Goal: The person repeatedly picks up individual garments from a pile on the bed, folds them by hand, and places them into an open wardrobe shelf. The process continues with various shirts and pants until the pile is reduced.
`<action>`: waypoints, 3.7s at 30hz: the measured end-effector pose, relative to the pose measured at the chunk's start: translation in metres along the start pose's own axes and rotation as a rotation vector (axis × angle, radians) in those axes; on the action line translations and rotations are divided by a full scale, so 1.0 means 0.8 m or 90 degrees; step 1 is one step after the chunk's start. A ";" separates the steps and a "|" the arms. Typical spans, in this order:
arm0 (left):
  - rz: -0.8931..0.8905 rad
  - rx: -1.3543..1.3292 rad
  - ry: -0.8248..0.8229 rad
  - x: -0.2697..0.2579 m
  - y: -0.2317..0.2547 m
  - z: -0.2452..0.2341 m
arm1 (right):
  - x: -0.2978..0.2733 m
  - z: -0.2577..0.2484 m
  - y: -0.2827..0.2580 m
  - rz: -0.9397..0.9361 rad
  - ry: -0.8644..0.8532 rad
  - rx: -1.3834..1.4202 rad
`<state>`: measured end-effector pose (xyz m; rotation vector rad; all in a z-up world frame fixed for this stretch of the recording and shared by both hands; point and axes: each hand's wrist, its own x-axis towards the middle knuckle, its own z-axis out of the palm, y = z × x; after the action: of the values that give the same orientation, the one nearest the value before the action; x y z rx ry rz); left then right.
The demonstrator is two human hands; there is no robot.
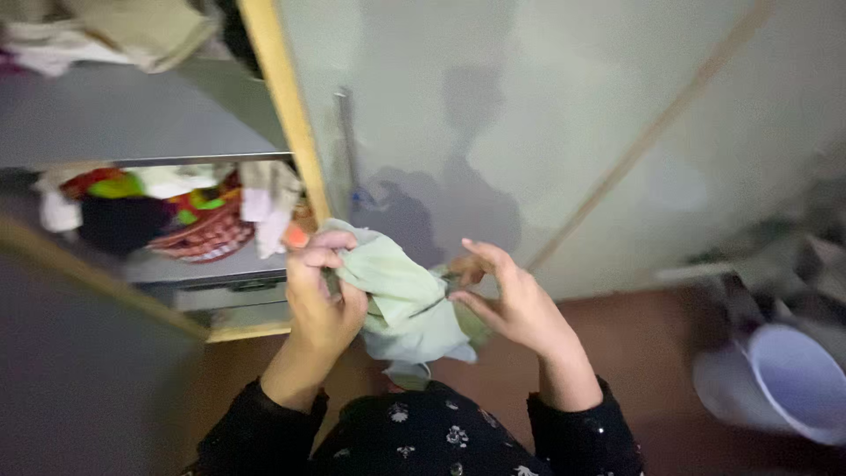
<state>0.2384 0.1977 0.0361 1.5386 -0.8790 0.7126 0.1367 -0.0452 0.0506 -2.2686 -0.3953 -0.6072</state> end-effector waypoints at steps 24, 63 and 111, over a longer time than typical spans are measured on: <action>0.111 0.230 0.206 0.131 -0.073 -0.132 | 0.273 0.267 0.058 -0.112 -0.055 0.411; 0.100 0.018 0.262 0.412 -0.434 -0.326 | 0.503 0.491 0.002 0.113 -0.166 0.237; 0.079 -0.040 -0.014 0.415 -0.391 -0.240 | 0.585 0.346 -0.068 0.042 0.324 -0.077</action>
<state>0.6861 0.3560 0.1751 1.4476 -1.0117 0.7508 0.5897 0.2391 0.1623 -2.1258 -0.0332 -1.1602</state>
